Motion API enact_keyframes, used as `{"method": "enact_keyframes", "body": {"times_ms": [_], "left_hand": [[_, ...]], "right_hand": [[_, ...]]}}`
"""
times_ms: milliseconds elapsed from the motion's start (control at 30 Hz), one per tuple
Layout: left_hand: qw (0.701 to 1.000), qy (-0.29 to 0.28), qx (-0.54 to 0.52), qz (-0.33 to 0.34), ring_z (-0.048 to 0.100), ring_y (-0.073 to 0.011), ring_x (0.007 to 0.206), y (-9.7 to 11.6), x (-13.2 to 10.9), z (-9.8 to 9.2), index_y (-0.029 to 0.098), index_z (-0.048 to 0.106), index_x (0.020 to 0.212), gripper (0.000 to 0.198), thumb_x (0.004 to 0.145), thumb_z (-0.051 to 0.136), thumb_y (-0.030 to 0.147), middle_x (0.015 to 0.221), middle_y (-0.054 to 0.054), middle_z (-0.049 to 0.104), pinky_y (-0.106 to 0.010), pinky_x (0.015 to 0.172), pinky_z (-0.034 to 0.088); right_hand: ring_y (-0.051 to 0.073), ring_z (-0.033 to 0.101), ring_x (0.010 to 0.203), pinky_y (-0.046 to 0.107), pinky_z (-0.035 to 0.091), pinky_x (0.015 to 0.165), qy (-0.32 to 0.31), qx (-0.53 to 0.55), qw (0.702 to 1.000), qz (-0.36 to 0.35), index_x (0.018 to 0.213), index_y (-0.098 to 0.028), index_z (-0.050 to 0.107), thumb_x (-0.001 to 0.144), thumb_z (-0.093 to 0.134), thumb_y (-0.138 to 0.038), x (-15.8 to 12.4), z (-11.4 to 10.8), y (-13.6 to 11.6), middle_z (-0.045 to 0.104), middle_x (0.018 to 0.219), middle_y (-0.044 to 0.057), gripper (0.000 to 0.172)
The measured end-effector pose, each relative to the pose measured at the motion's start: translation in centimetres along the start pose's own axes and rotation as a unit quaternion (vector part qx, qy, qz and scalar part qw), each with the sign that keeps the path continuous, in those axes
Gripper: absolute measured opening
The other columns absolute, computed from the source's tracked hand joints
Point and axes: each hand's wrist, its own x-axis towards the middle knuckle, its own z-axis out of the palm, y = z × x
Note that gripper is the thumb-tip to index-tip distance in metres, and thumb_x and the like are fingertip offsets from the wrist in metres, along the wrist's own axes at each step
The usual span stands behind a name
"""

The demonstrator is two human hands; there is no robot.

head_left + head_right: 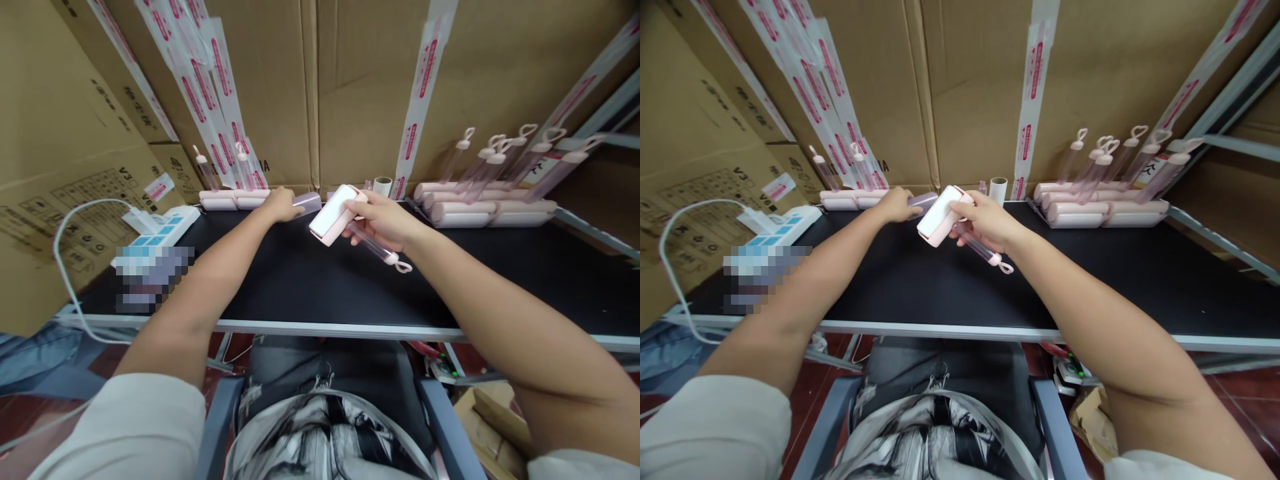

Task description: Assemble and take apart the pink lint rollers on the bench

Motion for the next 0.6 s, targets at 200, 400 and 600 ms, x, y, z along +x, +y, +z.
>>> {"method": "enact_keyframes", "body": {"times_ms": [200,400,600], "left_hand": [[0.889,0.016,-0.457,0.022,0.066,-0.0187,0.071,-0.3,-4.4,-1.6,0.019,0.076,0.093,0.068,0.077,0.078,0.086,0.085,-0.008,0.076,-0.030,0.066,0.051],[0.873,-0.052,-0.474,0.102,0.069,-0.0176,0.078,1.5,-7.0,-1.7,0.014,0.082,0.106,0.080,0.070,0.086,0.086,0.093,-0.008,0.081,-0.029,0.072,0.050],[0.877,-0.047,-0.459,0.137,0.074,-0.0224,0.089,1.2,-6.8,-2.0,0.014,0.084,0.110,0.079,0.067,0.092,0.079,0.105,-0.012,0.085,-0.035,0.085,0.057]], "right_hand": [[0.019,0.076,0.063,0.028,0.065,0.046,0.026,-0.017,0.999,-0.014,0.115,-0.023,0.061,0.092,0.083,-0.015,-0.1,0.8,0.5,0.077,0.086,0.002,0.033],[0.019,0.077,0.066,0.031,0.069,0.053,0.024,-0.032,0.998,-0.058,0.125,-0.025,0.059,0.088,0.091,-0.026,-0.3,0.9,1.1,0.074,0.087,-0.001,0.049],[0.020,0.076,0.065,0.034,0.070,0.052,0.045,-0.064,0.994,-0.074,0.125,-0.026,0.059,0.081,0.095,-0.029,-0.3,0.8,1.5,0.072,0.082,-0.003,0.057]]}}
